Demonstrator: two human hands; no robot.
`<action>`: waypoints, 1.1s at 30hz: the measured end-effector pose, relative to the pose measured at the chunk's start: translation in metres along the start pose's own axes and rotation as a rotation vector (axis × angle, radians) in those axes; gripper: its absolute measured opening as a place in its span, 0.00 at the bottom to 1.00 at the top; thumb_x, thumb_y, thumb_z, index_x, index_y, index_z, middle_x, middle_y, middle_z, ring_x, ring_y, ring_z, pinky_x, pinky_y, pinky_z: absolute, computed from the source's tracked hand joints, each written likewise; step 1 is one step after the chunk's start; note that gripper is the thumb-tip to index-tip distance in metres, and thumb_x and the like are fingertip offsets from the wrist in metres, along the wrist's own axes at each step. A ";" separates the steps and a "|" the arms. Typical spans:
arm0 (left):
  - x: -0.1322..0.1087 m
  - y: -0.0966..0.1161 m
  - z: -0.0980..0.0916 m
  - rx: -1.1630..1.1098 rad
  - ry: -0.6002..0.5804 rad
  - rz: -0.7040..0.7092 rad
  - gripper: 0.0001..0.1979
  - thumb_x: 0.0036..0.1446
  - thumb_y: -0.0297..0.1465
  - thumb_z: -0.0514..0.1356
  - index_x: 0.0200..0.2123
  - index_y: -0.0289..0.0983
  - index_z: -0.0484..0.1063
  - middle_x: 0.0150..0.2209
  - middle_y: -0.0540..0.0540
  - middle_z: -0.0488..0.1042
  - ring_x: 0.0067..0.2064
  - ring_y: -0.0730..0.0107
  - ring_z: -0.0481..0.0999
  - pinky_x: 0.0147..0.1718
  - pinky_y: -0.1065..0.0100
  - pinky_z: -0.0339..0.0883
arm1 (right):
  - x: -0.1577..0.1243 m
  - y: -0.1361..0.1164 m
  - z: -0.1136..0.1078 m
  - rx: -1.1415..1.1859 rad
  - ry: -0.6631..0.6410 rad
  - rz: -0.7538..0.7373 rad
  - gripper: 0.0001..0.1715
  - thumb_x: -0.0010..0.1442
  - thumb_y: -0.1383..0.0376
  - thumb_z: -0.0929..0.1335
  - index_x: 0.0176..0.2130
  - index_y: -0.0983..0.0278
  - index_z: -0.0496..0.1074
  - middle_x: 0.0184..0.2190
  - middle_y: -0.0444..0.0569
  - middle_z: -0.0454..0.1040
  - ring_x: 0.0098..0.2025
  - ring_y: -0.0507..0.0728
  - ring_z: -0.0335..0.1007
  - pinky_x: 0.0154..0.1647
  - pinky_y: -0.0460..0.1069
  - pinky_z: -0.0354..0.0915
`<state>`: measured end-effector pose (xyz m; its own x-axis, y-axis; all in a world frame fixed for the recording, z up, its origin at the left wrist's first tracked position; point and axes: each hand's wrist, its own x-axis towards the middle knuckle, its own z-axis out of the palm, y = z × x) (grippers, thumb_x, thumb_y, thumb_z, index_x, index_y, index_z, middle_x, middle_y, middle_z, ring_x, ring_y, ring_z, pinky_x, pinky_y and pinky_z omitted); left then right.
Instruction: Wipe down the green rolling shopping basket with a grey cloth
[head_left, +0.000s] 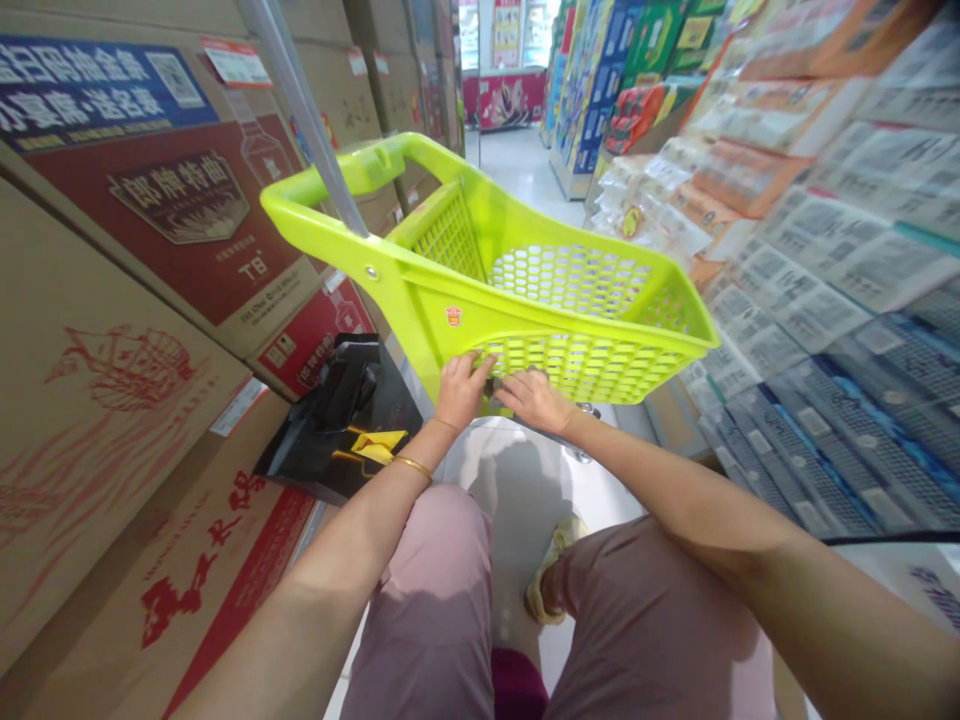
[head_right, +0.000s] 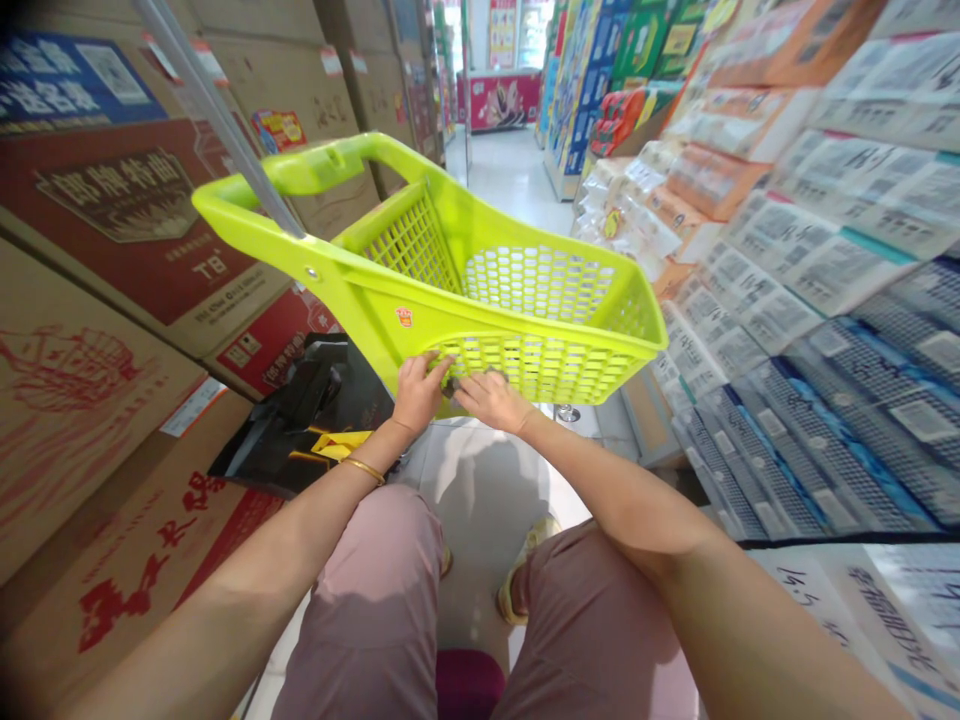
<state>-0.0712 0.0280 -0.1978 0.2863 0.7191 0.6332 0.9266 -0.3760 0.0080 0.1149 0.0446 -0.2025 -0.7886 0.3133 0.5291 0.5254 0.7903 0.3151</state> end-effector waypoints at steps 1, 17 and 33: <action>0.000 0.000 0.000 0.001 0.002 -0.002 0.20 0.58 0.22 0.49 0.51 0.41 0.69 0.47 0.40 0.71 0.44 0.63 0.68 0.42 0.62 0.63 | -0.004 -0.002 0.004 0.008 -0.030 -0.034 0.14 0.65 0.68 0.58 0.40 0.62 0.72 0.38 0.49 0.72 0.41 0.53 0.60 0.41 0.50 0.52; 0.001 0.003 0.001 -0.013 0.005 -0.050 0.19 0.58 0.23 0.49 0.49 0.41 0.70 0.47 0.39 0.71 0.43 0.62 0.68 0.41 0.62 0.63 | 0.016 0.014 -0.035 -0.030 0.083 0.173 0.15 0.64 0.64 0.60 0.47 0.59 0.71 0.44 0.52 0.69 0.47 0.57 0.58 0.46 0.52 0.54; 0.004 0.006 0.002 0.045 0.014 -0.067 0.11 0.56 0.22 0.52 0.34 0.38 0.73 0.45 0.39 0.72 0.41 0.61 0.68 0.39 0.61 0.63 | 0.019 0.008 -0.023 -0.086 0.157 0.228 0.14 0.63 0.65 0.61 0.46 0.56 0.71 0.41 0.50 0.69 0.47 0.57 0.58 0.46 0.52 0.55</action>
<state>-0.0646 0.0296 -0.1971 0.2200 0.7335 0.6431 0.9537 -0.3003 0.0163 0.1115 0.0447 -0.1718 -0.5912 0.3872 0.7075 0.7140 0.6592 0.2360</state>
